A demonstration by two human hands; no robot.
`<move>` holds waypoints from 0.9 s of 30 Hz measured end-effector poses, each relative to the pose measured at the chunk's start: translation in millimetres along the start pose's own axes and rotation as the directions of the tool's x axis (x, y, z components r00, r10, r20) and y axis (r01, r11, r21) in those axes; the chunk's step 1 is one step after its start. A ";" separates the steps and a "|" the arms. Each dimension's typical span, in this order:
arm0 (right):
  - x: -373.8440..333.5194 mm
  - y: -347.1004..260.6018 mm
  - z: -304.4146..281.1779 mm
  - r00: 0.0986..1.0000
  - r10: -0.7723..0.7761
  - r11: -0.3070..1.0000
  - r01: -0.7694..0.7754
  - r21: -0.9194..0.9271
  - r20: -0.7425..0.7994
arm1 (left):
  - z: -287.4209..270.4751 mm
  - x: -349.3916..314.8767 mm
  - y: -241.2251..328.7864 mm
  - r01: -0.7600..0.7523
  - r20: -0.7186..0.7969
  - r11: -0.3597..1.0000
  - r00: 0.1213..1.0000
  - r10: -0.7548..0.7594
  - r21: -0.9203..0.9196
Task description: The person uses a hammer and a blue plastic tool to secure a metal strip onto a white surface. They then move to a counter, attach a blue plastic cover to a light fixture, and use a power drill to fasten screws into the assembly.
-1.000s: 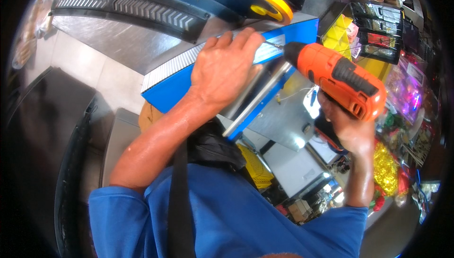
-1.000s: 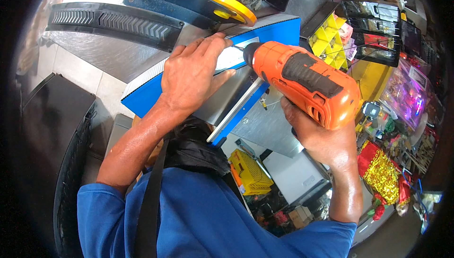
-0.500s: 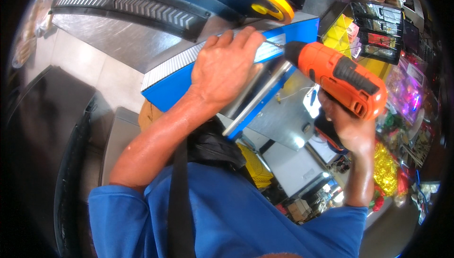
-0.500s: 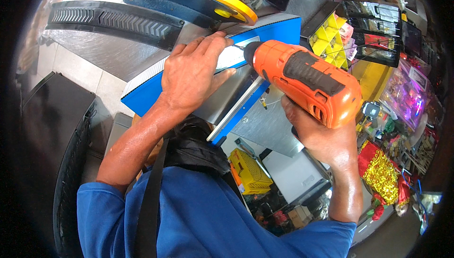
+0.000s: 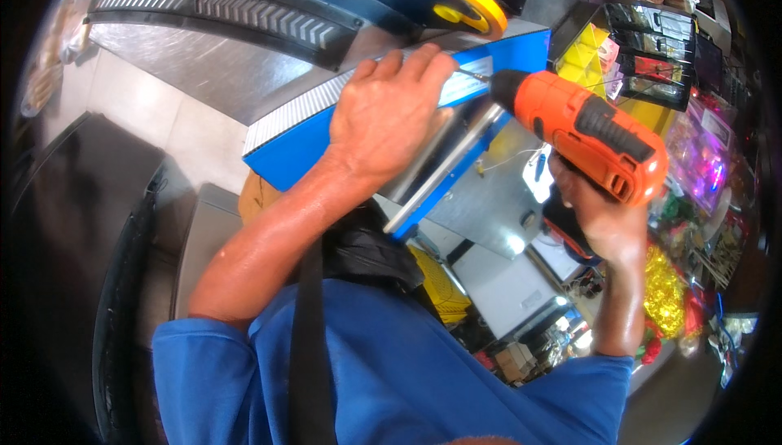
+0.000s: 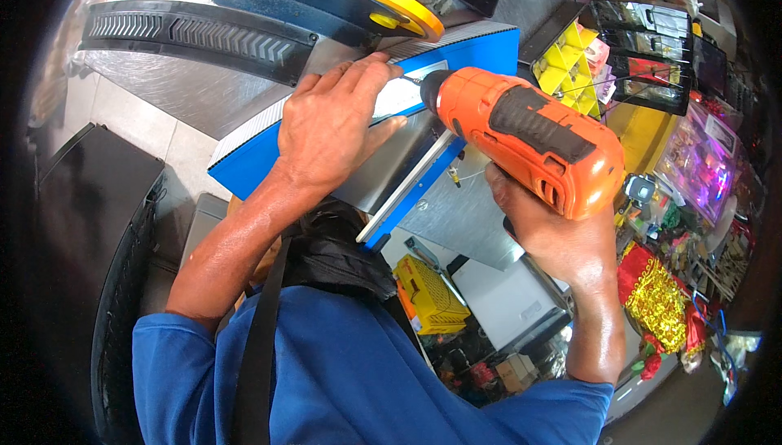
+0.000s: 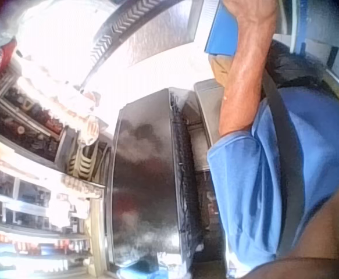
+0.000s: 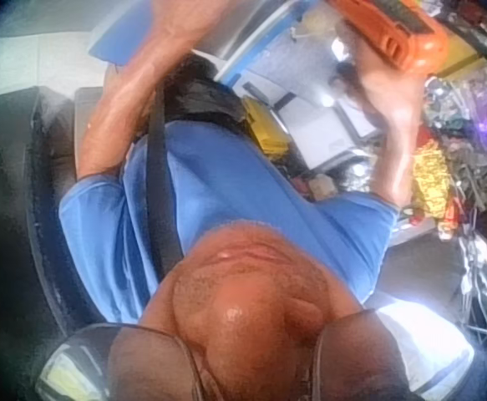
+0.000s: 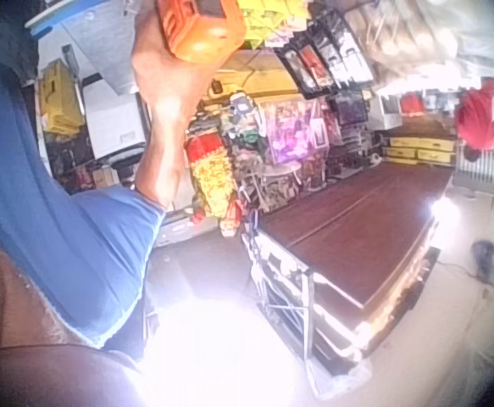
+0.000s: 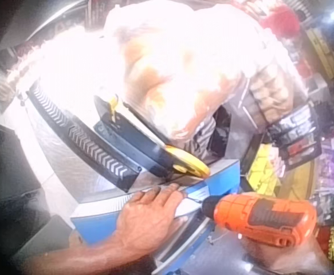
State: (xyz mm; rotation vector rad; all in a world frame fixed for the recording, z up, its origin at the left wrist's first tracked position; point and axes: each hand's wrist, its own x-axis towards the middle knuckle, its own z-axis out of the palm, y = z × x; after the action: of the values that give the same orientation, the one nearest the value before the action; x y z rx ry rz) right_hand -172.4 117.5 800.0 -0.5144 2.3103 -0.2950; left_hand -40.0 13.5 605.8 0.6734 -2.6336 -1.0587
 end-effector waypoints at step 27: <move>-0.9 0.2 0.6 0.999 -0.040 0.999 0.040 0.006 0.004 | 2.2 0.0 -0.3 0.002 0.000 1.000 1.000 -0.002 -0.002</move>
State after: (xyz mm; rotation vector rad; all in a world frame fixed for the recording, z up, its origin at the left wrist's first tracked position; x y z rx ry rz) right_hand -171.5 118.1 800.2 -0.5582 2.2966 -0.3195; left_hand -40.7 14.6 603.9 0.6753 -2.6319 -1.0618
